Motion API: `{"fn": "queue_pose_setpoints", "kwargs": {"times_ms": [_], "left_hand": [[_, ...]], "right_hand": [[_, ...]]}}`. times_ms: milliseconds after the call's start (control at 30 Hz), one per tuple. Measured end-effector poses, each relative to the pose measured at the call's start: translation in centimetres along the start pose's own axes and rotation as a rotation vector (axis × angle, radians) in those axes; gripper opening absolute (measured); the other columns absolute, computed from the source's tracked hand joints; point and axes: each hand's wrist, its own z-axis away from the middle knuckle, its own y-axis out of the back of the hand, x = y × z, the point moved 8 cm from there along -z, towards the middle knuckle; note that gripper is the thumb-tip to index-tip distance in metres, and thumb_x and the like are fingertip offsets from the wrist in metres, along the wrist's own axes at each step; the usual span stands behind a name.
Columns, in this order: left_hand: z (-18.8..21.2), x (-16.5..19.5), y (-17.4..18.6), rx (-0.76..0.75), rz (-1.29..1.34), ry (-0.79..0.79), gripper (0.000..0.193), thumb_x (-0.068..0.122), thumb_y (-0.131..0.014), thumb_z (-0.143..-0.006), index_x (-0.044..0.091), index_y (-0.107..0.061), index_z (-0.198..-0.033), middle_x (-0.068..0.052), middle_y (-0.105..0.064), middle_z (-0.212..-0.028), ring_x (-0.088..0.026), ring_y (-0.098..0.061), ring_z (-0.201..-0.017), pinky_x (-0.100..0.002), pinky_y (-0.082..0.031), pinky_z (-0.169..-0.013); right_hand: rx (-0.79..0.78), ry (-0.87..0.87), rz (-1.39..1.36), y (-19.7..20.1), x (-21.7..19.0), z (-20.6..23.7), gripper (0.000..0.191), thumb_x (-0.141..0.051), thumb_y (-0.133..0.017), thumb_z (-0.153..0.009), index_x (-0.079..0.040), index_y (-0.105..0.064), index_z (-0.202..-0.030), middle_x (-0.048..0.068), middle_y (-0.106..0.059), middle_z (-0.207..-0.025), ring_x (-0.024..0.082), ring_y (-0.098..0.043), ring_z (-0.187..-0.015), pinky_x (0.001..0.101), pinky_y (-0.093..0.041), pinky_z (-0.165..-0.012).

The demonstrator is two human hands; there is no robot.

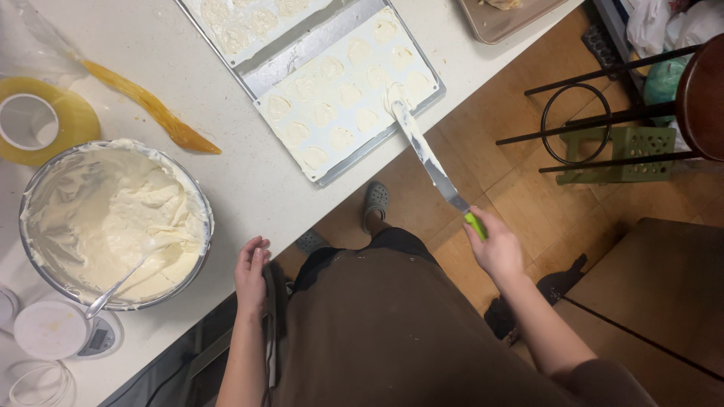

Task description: The person uses a spatula to scoop cream filling from a large mixing bowl and spread it over trays of baked pastry shells, filling the mold cavities. They repeatedly transfer cream from the bowl and smooth it across the molds, working through the trays one at a time.

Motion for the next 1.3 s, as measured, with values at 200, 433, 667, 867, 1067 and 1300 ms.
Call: {"fn": "queue_pose_setpoints", "kwargs": {"times_ms": [200,433,667,867,1067,1300], "left_hand": [[0.4,0.7,-0.2,0.002,0.001,0.022,0.042,0.028,-0.051,-0.106,0.002,-0.055,-0.138,-0.013,-0.065,-0.131,-0.020,-0.061,-0.116,-0.036,-0.047,-0.103],[0.3,0.8,-0.2,-0.005,0.014,0.021,0.041,0.027,-0.051,-0.106,0.002,-0.055,-0.138,-0.012,-0.065,-0.131,-0.019,-0.061,-0.115,-0.035,-0.047,-0.102],[0.0,0.1,0.0,0.000,0.003,0.038,0.040,0.025,-0.052,-0.105,0.003,-0.056,-0.138,-0.011,-0.065,-0.130,-0.018,-0.062,-0.115,-0.034,-0.048,-0.102],[-0.2,-0.6,0.2,0.013,0.010,0.049,0.040,0.025,-0.052,-0.105,0.003,-0.056,-0.138,-0.011,-0.066,-0.130,-0.018,-0.061,-0.111,-0.033,-0.048,-0.100],[-0.5,-0.7,0.3,-0.016,0.009,0.008,0.040,0.026,-0.053,-0.106,0.002,-0.056,-0.138,-0.011,-0.066,-0.129,-0.017,-0.061,-0.111,-0.033,-0.048,-0.099],[-0.6,-0.7,0.4,0.005,-0.022,-0.003,0.041,0.026,-0.052,-0.105,0.001,-0.056,-0.138,-0.012,-0.066,-0.129,-0.019,-0.061,-0.112,-0.033,-0.049,-0.098]], "right_hand": [[0.047,-0.033,0.010,3.1,0.4,1.7,0.037,-0.025,-0.075,-0.091,-0.009,-0.070,-0.125,0.018,-0.073,-0.114,0.036,-0.072,-0.101,0.0426,-0.058,-0.087],[0.058,-0.070,-0.397,-1.9,2.1,-1.7,0.037,-0.018,-0.073,-0.098,-0.004,-0.066,-0.132,0.016,-0.075,-0.114,0.023,-0.073,-0.107,0.0343,-0.056,-0.093],[-0.107,-0.190,-0.617,-8.0,1.9,-5.7,0.037,-0.015,-0.070,-0.098,-0.007,-0.065,-0.134,0.009,-0.075,-0.104,0.012,-0.071,-0.092,0.0253,-0.055,-0.081],[-0.138,-0.110,-0.653,-9.1,-0.6,-4.8,0.037,-0.014,-0.071,-0.096,-0.006,-0.067,-0.131,0.009,-0.076,-0.112,0.011,-0.071,-0.099,0.0260,-0.056,-0.087],[-0.316,-0.182,-0.829,-11.7,-1.1,-2.8,0.037,-0.014,-0.070,-0.097,-0.008,-0.067,-0.133,0.008,-0.074,-0.099,0.009,-0.067,-0.086,0.0250,-0.053,-0.072],[-0.129,-0.275,-0.959,-9.2,3.2,-2.3,0.039,-0.012,-0.071,-0.098,-0.006,-0.067,-0.136,0.009,-0.072,-0.100,0.014,-0.060,-0.075,0.0286,-0.045,-0.064]]}}
